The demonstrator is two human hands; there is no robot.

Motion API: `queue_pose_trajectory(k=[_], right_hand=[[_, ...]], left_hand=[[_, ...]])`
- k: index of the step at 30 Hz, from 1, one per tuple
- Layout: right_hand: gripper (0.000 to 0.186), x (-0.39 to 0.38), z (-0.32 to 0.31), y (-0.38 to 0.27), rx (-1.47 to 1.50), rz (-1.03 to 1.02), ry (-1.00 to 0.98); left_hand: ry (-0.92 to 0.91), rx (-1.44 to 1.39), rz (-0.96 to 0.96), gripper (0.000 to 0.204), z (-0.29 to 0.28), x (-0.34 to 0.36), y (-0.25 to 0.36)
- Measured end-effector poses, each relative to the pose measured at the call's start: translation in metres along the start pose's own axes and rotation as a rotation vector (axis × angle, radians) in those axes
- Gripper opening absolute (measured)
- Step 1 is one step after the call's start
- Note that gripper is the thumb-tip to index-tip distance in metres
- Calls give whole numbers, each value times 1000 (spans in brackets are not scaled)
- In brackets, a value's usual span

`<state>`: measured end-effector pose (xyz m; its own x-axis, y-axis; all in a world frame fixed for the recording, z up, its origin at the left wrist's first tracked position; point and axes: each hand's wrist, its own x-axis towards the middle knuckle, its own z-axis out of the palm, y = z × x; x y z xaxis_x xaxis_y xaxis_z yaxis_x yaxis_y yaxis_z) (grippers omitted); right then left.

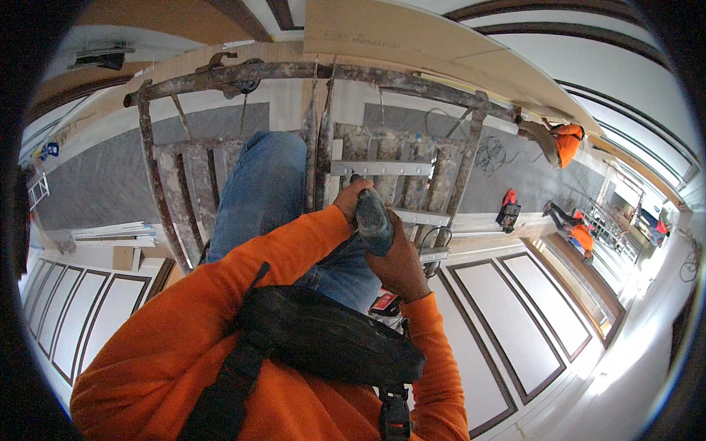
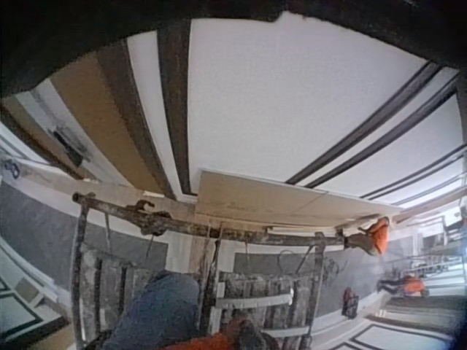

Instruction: The person holds a metal bracket against the ceiling edge and uses a drill to secure it with a screw, then picks up another bracket from a box on the scaffold and repeats the process at a different location on the ceiling.

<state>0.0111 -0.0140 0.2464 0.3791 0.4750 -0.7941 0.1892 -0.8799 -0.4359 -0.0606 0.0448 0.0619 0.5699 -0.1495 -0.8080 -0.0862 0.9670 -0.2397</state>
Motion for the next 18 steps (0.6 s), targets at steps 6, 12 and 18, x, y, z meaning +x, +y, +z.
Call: queue_pose_trajectory(k=[6,12,18], right_hand=[[79,-2,-2,-5,15,13,-13],[77,1,-2,-3,7,-23,-7],[78,0,-2,-2,-21,-13,0]], left_hand=[[31,-32,-70,21,4,-5,3],[-15,46,75,24,0,2,-3],[-5,7,-48,26,-8,8,-4]])
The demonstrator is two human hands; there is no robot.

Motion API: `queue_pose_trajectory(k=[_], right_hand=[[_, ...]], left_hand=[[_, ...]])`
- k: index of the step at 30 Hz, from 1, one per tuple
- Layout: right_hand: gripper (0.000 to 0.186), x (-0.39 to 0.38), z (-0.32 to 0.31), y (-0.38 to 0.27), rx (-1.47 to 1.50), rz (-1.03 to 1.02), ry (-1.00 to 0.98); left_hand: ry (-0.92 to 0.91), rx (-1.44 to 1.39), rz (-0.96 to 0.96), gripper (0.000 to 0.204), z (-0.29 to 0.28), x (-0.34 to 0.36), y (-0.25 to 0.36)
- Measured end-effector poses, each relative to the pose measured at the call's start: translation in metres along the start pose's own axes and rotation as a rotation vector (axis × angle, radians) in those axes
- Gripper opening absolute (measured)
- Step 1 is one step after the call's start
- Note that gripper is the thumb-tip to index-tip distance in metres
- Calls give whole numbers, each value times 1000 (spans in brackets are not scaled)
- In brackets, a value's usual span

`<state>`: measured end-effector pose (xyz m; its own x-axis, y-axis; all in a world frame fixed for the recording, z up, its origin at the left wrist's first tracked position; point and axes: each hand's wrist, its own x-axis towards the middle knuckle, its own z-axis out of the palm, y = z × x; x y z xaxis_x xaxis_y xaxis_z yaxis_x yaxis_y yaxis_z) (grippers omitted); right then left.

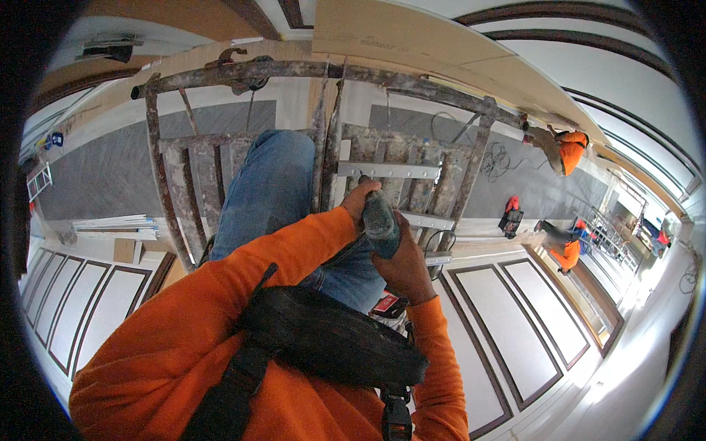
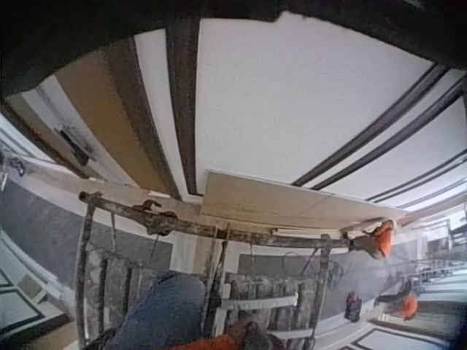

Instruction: The person holds a metal bracket against the ceiling edge and uses a drill to secure it with a screw, then picks up another bracket from a box on the scaffold and repeats the process at a different location on the ceiling.

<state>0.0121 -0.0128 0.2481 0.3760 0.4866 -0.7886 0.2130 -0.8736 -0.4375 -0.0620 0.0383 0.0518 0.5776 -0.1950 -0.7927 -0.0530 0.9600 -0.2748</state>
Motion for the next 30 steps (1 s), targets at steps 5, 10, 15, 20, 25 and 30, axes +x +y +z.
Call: queue_pose_trajectory(k=[5,10,15,20,25,30], right_hand=[[78,0,0,3,13,-13,-17],[77,1,0,2,-10,5,-13],[79,3,1,10,-3,5,-16],[77,3,2,11,-24,-25,3],[79,2,-2,6,4,36,-31],[80,4,-3,7,-36,-11,-20]], left_hand=[[2,11,52,24,4,-8,0],[102,-11,-4,23,11,-10,2],[68,20,33,23,12,-13,3],[43,4,-12,24,8,-11,1],[28,-21,-4,24,5,-8,1],[31,-53,8,24,2,-1,-3]])
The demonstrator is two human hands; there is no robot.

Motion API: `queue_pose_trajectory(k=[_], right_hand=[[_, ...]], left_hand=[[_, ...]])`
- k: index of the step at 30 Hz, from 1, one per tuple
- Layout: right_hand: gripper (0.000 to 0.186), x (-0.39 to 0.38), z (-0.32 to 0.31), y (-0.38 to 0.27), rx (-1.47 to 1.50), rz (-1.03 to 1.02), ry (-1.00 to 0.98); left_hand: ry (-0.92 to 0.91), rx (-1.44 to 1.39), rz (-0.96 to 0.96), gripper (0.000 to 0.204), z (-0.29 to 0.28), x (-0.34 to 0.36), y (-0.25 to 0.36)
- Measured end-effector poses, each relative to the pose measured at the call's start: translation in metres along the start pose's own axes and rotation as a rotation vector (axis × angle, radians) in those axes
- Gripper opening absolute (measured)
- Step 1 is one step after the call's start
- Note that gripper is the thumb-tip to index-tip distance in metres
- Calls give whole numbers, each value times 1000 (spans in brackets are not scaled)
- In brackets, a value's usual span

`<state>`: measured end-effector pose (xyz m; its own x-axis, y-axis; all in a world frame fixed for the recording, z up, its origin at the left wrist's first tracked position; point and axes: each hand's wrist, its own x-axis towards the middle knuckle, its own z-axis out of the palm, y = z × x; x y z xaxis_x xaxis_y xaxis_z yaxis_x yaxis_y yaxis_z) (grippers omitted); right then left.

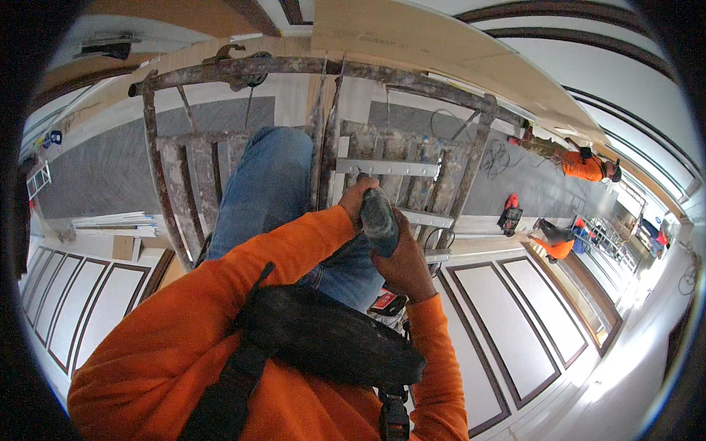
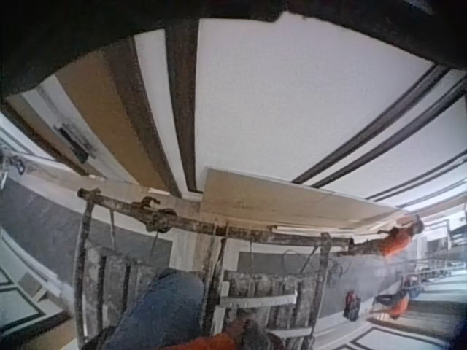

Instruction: The person holds a metal bracket against the ceiling edge and uses a drill to secure it with a screw, then picks up another bracket from a box on the scaffold and repeats the process at a different location on the ceiling.

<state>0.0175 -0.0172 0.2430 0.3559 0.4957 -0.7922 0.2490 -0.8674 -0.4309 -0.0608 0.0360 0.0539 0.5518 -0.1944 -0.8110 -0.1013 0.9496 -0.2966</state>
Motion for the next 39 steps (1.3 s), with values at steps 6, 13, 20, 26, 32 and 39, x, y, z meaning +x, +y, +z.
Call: queue_pose_trajectory(k=[6,13,20,26,32,39], right_hand=[[82,1,-4,-8,-21,11,2],[82,2,-3,-1,8,12,-14],[81,4,-3,3,-20,-19,-1],[81,5,-2,6,-21,-77,21],[81,4,-2,7,-29,-18,0],[82,0,1,7,39,-23,17]], left_hand=[[-48,-15,0,25,0,2,1],[-15,2,7,31,14,-17,6],[7,7,20,29,5,0,0],[25,43,12,30,3,1,2],[54,7,0,29,4,2,-2],[-15,18,15,28,8,-6,0]])
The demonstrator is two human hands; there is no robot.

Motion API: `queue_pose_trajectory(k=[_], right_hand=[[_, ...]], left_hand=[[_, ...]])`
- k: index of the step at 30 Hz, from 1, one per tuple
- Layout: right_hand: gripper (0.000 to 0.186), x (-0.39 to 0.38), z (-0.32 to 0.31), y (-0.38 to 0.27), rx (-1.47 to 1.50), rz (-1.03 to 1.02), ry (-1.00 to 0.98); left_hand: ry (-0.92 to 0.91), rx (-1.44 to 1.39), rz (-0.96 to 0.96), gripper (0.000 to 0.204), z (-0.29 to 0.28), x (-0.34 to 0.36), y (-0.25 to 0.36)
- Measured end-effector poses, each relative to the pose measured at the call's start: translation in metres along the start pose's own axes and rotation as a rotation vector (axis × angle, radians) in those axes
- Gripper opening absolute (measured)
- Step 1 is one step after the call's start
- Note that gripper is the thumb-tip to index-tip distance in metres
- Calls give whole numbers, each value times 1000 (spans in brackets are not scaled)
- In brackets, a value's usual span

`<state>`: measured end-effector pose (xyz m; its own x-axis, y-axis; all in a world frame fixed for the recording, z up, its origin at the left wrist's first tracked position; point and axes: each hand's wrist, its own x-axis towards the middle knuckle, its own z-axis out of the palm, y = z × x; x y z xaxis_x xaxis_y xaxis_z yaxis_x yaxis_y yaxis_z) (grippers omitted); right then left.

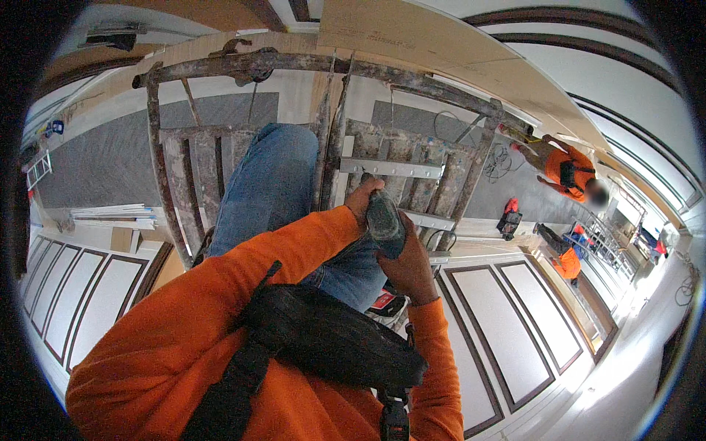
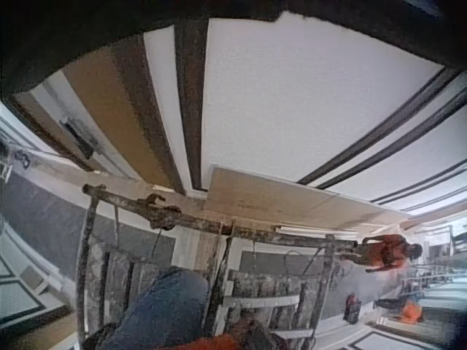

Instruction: The person holds a metal bracket against the ceiling edge and uses a drill to secure it with a screw, then picks up another bracket from a box on the scaffold and repeats the process at a different location on the ceiling.

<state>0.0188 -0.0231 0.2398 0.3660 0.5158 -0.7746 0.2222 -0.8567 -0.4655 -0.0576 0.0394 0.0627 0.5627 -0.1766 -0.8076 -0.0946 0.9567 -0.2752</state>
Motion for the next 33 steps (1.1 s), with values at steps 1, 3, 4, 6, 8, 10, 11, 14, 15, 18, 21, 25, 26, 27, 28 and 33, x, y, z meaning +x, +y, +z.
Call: queue_pose_trajectory(k=[1,3,4,6,8,10,11,14,15,18,21,25,26,27,28,33], right_hand=[[82,-1,-1,-2,-11,-5,-1],[83,-1,-1,-3,-11,6,-9],[84,-2,0,-2,-1,24,-14],[85,-2,-1,-3,3,33,-29],[86,0,-3,-4,-4,13,-46],[86,1,-1,-2,-14,8,-40],[87,2,-1,0,-17,4,-39],[88,1,-2,-6,6,28,-69],[89,2,-2,-5,6,25,-70],[90,2,-1,-7,5,16,-66],[89,0,-1,-6,30,6,-55],[89,0,0,-1,32,4,-51],[89,0,0,-5,12,12,-50],[88,0,0,-4,16,10,-50],[88,0,1,-3,21,8,-51],[87,6,0,-1,32,3,-67]], left_hand=[[2,-6,-1,28,3,-5,0],[18,2,17,28,5,-9,1],[31,16,36,28,7,-9,1],[33,17,23,28,3,-4,-1],[13,-2,-36,28,-2,0,0],[15,-18,-13,27,-3,4,-1],[18,-25,0,27,-2,2,1],[39,-7,19,26,2,-5,1],[41,-18,5,26,1,-4,1],[25,-37,-10,26,0,-3,3],[2,-35,0,26,-1,-1,1],[51,-12,-18,27,0,-1,2],[65,3,-12,27,0,-1,1],[66,-8,-17,27,-3,2,0],[67,-19,-23,27,-7,7,-1],[42,-28,4,26,-6,4,2]])
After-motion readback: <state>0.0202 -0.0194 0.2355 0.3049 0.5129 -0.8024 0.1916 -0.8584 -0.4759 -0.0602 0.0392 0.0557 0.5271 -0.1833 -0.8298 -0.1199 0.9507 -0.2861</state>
